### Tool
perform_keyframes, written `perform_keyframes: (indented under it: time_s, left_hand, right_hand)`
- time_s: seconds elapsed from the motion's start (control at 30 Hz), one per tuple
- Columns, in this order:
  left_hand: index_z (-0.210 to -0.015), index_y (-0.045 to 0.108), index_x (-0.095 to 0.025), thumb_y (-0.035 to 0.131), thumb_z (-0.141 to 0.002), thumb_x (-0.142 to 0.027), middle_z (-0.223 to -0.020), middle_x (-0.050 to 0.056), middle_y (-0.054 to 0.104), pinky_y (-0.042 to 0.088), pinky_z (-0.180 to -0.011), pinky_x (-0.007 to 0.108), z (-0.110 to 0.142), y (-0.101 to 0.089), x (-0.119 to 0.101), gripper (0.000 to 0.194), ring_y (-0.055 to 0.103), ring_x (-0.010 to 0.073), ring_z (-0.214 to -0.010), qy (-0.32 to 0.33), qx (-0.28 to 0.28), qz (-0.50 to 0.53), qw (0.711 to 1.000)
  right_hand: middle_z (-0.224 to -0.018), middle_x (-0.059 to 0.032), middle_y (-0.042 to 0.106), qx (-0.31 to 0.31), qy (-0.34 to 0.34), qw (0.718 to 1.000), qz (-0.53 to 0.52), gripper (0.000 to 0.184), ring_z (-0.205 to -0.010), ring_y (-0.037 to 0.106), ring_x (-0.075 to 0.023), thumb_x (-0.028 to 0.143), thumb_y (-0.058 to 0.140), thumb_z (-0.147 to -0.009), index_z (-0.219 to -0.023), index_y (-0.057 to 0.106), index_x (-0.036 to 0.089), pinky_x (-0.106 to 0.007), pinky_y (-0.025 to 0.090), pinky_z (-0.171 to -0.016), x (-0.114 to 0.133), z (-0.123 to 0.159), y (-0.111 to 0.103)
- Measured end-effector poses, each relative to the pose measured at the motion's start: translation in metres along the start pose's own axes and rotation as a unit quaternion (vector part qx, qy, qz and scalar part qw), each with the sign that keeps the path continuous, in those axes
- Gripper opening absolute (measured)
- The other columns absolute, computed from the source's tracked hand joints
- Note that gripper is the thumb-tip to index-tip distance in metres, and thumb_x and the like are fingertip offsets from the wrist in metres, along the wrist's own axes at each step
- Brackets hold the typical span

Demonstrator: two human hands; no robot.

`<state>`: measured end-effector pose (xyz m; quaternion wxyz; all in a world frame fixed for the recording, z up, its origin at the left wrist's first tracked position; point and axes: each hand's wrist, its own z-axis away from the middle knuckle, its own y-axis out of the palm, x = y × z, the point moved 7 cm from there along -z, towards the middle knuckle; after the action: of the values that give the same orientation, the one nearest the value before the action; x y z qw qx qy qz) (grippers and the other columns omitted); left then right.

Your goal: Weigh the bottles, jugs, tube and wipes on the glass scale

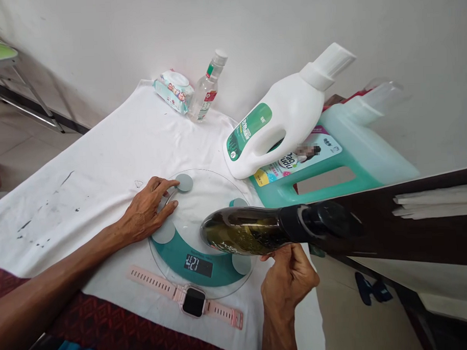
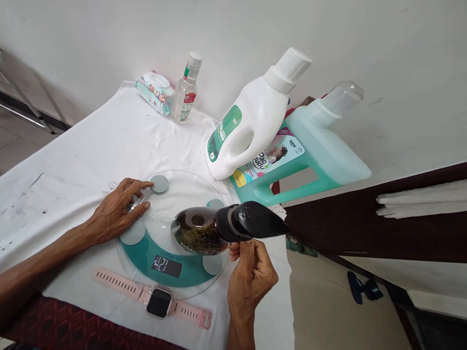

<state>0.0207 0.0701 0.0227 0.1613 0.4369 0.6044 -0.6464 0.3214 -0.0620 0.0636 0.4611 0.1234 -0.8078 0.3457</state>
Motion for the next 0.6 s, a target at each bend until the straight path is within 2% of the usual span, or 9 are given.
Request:
perform_keyframes:
  time_s: [0.27, 0.47, 0.6]
  left_hand:
    - [-0.144, 0.056, -0.026, 0.052, -0.103, -0.042, -0.124, 0.009, 0.058, 0.060, -0.080, 0.040, -0.0011, -0.0011, -0.0034, 0.044, 0.064, 0.0179, -0.086, 0.006, -0.002, 0.001, 1.000]
    - [-0.144, 0.056, -0.027, 0.052, -0.103, -0.041, -0.124, 0.009, 0.058, 0.061, -0.077, 0.038, -0.0005, 0.0001, -0.0024, 0.044, 0.065, 0.0204, -0.092, 0.006, -0.006, 0.002, 1.000]
    - [-0.143, 0.057, -0.028, 0.052, -0.102, -0.042, -0.124, 0.009, 0.058, 0.061, -0.077, 0.038, -0.0002, 0.0021, 0.0006, 0.044, 0.064, 0.0193, -0.089, 0.005, -0.012, 0.004, 1.000]
  right_hand:
    - [-0.053, 0.0036, 0.055, 0.034, -0.001, 0.998, 0.049, 0.046, -0.051, 0.047, -0.0128, 0.052, 0.063, -0.097, -0.063, 0.061, 0.022, -0.028, 0.039, -0.059, -0.0044, 0.0013, 0.0036]
    - [-0.052, 0.0025, 0.055, 0.044, -0.034, 0.996, 0.074, 0.047, -0.051, 0.049, -0.0139, 0.055, 0.064, -0.094, -0.062, 0.061, 0.022, -0.028, 0.037, -0.057, -0.0007, 0.0014, 0.0056]
    - [-0.050, 0.0026, 0.052, 0.042, -0.044, 0.994, 0.093, 0.048, -0.049, 0.049, -0.0144, 0.056, 0.061, -0.094, -0.060, 0.059, 0.022, -0.028, 0.038, -0.057, 0.0028, 0.0015, 0.0058]
